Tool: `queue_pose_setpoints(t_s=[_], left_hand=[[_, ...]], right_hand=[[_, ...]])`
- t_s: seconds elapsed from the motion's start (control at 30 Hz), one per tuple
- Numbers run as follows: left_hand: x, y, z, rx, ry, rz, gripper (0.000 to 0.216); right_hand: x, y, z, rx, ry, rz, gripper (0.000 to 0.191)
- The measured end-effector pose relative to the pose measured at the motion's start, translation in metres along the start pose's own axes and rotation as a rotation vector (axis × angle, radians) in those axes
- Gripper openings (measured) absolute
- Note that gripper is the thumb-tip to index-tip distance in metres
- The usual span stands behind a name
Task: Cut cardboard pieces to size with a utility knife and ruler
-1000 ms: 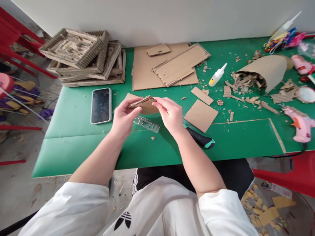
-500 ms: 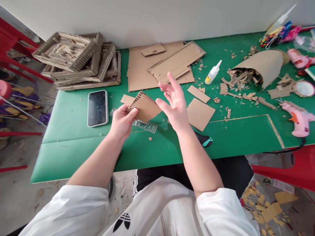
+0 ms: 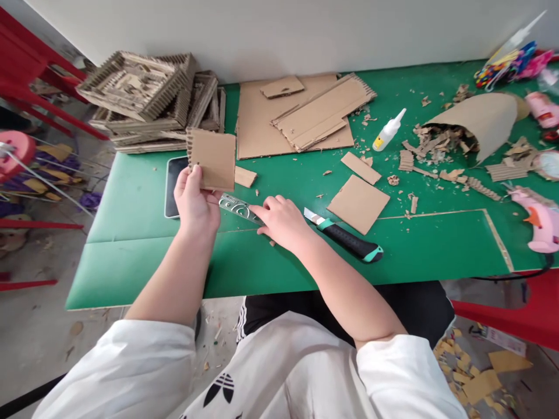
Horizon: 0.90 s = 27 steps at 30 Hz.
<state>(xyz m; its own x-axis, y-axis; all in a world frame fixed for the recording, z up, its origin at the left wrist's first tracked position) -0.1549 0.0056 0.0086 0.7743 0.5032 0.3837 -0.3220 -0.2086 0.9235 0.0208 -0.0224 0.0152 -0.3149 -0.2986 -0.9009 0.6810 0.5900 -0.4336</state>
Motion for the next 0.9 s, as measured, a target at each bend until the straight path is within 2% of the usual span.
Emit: queue_pose_setpoints(t_s=[0.1,0.23,0.37,0.47,0.53,0.6,0.67,0.73,0.8,0.83,0.9], left_hand=[[0.003,0.001,0.003,0.007,-0.012,0.025,0.040],[0.007,0.004,0.007,-0.019,-0.037,0.014,0.039],[0.012,0.008,0.011,0.023,-0.099,-0.013,0.039],[0.018,0.008,0.016,0.048,-0.218,-0.033,0.037],[0.023,0.006,0.019,0.050,-0.315,-0.058,0.036],[0.026,0.007,0.022,0.102,-0.392,-0.093,0.036],[0.029,0.014,0.026,0.239,-0.432,-0.143,0.035],[0.030,0.023,0.029,0.401,-0.445,-0.211,0.029],[0.029,0.029,0.029,0.509,-0.392,-0.271,0.025],[0.026,0.031,0.027,0.537,-0.334,-0.288,0.025],[0.018,0.033,0.022,0.562,-0.187,-0.293,0.029]], right_hand=[[0.002,0.000,0.000,0.042,0.001,0.036,0.049],[-0.004,0.006,0.000,0.091,0.078,0.076,0.032],[-0.014,0.024,0.004,0.284,0.186,0.076,0.029],[-0.026,0.041,0.009,0.393,0.302,0.045,0.026],[-0.039,0.053,0.014,0.457,0.468,-0.043,0.024],[-0.049,0.065,0.019,0.523,0.635,-0.232,0.018],[-0.051,0.073,0.022,0.565,0.689,-0.530,0.014],[-0.044,0.070,0.024,0.562,0.616,-0.901,0.024],[-0.032,0.053,0.028,0.489,0.410,-1.254,0.033],[-0.023,0.039,0.031,0.435,0.258,-1.400,0.034],[-0.001,0.005,0.043,0.339,-0.196,-1.600,0.034]])
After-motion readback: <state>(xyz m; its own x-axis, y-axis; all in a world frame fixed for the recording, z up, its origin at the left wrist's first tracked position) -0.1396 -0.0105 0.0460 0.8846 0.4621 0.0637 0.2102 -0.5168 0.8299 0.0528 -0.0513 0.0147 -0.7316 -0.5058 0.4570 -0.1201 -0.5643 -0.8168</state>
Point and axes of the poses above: each hand's wrist, its own z-axis away from the middle knuckle, its own x-axis out of the palm, y = z × x, the point moved 5 cm from there along -z, towards the middle knuckle
